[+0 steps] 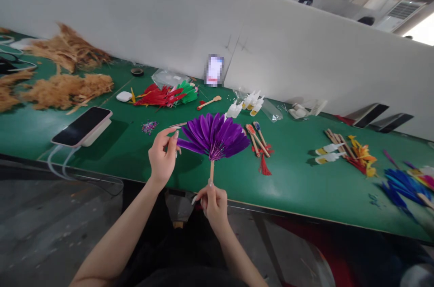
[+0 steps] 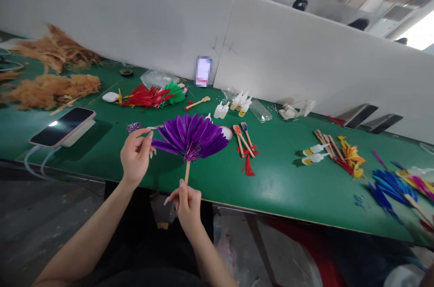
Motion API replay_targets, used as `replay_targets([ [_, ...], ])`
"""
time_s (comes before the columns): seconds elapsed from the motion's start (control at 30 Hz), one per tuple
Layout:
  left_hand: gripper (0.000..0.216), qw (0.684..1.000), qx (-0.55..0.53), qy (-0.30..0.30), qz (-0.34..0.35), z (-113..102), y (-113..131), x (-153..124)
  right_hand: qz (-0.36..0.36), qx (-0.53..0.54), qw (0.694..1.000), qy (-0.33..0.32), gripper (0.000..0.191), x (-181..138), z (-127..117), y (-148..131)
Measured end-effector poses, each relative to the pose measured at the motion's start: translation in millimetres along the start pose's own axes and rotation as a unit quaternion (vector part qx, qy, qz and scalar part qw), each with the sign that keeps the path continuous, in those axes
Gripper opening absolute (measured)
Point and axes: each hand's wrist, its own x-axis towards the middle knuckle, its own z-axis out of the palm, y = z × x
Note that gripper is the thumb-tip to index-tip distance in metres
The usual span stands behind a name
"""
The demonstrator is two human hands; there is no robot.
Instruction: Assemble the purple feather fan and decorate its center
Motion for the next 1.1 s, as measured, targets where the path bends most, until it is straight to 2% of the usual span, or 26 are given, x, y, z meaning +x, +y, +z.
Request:
replay_targets([
  [0.27,0.026,0.997,-0.053,-0.033,-0.036,1.1,-5.3,1.9,0.002,-0.020,1.000,-0.002,0.068,-0.6,-0.3,-1.8],
  [0.5,0.032,0.982,-0.139,-0.049,-0.115,6.2,-12.4,-11.6,0.008,-0.027,1.000,-0.003,0.068,-1.4,-0.4,-2.2],
  [0.53,0.029,0.978,-0.143,-0.071,-0.134,7.3,-12.3,-16.6,0.009,-0.029,1.000,-0.005,0.068,-1.5,0.1,-2.0],
  [0.6,0.026,0.966,-0.124,-0.160,-0.161,9.3,-11.2,-27.0,0.003,-0.041,0.999,-0.010,0.067,-1.6,1.2,-1.9],
  [0.67,0.029,0.947,-0.087,-0.267,-0.154,11.0,-8.7,-36.1,-0.012,-0.061,0.998,-0.015,0.066,-1.9,2.1,-2.5],
  [0.73,0.031,0.931,-0.064,-0.333,-0.132,12.8,-5.8,-42.3,-0.036,-0.084,0.996,-0.018,0.066,-2.5,2.4,-3.5],
  [0.8,0.030,0.924,-0.066,-0.355,-0.125,14.8,-3.2,-45.4,-0.063,-0.107,0.992,-0.022,0.064,-3.4,1.9,-4.4],
  [1.1,0.024,0.891,-0.142,-0.393,-0.180,13.0,5.0,-42.6,-0.187,-0.230,0.953,-0.066,0.049,-3.0,-4.9,-0.1],
])
